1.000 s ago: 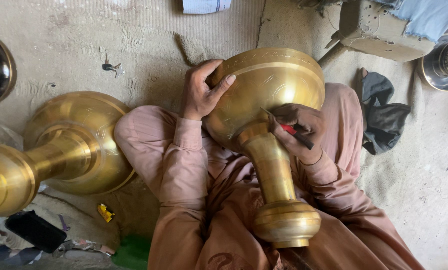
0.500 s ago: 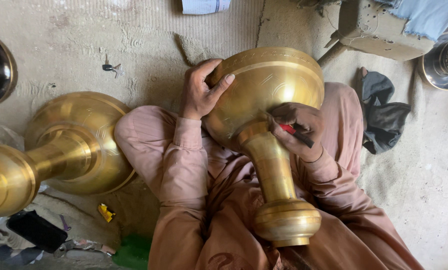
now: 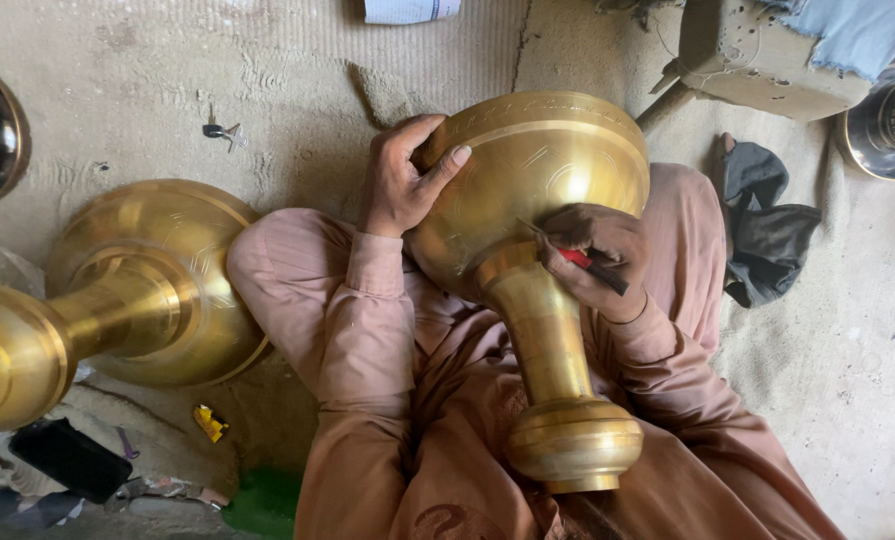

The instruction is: The person sits on the floor holding a large brass vase on their lap and engraves decorative patterns into its surface using a small hand engraving tool, steadying the vase with the other hand and rotating it to reach different areas.

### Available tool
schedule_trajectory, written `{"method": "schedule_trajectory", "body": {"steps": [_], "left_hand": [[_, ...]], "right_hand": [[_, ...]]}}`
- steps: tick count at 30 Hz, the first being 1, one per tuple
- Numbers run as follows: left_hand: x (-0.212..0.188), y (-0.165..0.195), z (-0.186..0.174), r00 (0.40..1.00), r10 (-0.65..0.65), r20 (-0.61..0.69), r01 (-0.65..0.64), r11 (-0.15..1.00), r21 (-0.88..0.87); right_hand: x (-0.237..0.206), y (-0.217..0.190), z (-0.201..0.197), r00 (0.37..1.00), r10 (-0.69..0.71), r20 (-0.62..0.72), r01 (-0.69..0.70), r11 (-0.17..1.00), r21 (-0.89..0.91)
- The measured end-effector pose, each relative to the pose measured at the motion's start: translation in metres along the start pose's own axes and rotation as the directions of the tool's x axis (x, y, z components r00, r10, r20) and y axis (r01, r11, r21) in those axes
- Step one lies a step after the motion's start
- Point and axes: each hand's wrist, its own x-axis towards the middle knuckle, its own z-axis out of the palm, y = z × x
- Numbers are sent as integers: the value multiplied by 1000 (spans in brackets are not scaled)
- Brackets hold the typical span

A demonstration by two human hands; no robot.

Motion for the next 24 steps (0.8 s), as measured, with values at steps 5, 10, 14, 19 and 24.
{"method": "schedule_trajectory", "body": {"steps": [5,10,14,19,24], "left_hand": [[-1,0,-1,997,68,-21,-69,998,-10],[-1,2,-1,999,49,-16,-49,998,-32],[-2,1,-1,999,50,-18,-50,999,-13],[0,-7,-1,998,68,-20,-68,998,-17],[5,-19,-6,999,52,-14,-51,999,8]], "right_hand": [[5,1,-5,993,-48,105,43,998,52],[13,-3,-13,980,-36,194,23,997,70],[15,-1,-20,955,-39,293,12,995,95],[4,2,-15,990,26,137,-63,960,273],[-16,-14,-17,918,364,-158,-293,890,350]]}}
